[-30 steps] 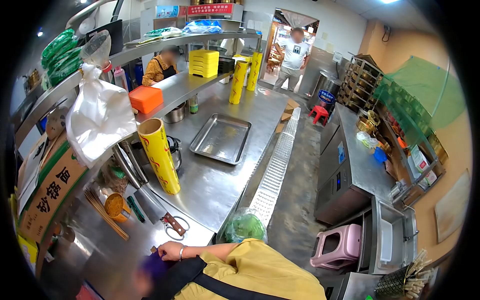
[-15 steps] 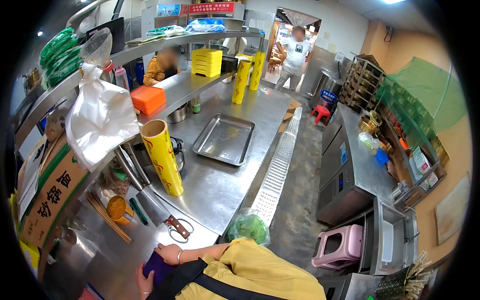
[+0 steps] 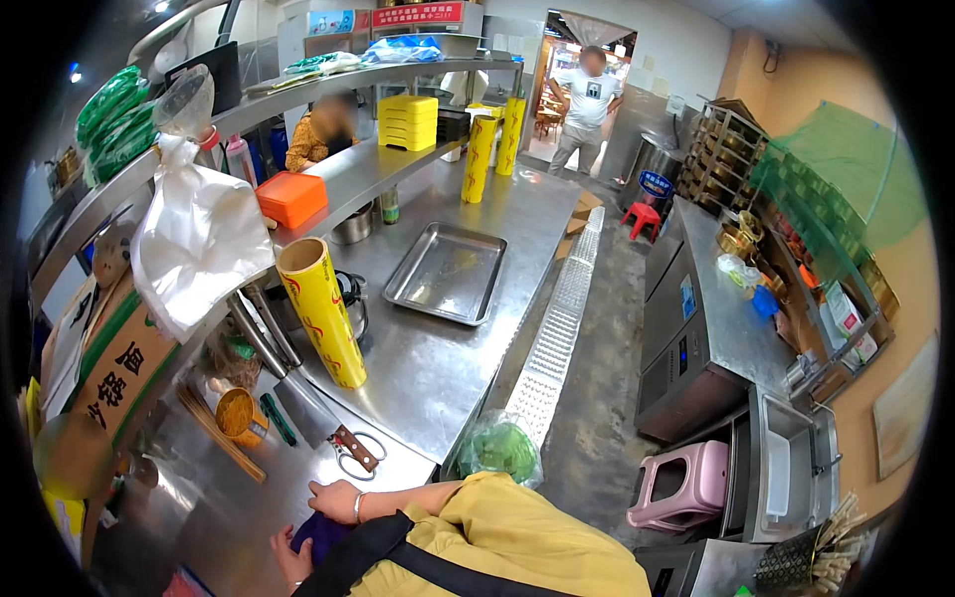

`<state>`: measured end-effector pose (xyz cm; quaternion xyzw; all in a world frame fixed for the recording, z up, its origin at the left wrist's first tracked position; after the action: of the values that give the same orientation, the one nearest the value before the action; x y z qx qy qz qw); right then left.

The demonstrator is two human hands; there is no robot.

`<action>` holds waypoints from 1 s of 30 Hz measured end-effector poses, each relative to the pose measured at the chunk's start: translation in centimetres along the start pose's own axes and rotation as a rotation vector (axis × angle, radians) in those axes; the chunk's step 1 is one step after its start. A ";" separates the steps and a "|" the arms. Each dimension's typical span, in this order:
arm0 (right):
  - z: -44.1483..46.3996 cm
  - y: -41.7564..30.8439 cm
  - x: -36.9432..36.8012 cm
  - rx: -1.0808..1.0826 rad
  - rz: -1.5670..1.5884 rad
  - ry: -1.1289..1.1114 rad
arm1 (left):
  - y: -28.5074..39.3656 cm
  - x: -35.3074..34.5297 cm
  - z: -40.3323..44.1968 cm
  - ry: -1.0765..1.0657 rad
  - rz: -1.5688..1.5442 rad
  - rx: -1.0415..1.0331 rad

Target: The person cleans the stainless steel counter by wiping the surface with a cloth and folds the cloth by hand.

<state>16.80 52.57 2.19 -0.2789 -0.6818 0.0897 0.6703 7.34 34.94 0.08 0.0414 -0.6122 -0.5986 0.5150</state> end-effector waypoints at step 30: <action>0.4 -2.5 4.1 0.093 0.008 0.103 | 5.3 4.3 2.7 -0.045 0.145 -0.182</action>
<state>15.96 52.62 6.92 -0.2543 -0.6404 0.1097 0.7164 6.55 35.42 7.37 -0.0633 -0.5681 -0.6138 0.5445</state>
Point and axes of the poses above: each hand's wrist, its own z-axis towards the middle knuckle, its own x-axis out of the back of the hand, y = z × x, the point moved 3 cm from there along z, towards the middle knuckle, and after that the axes turned 6 degrees about -x, right-handed, at the moved point
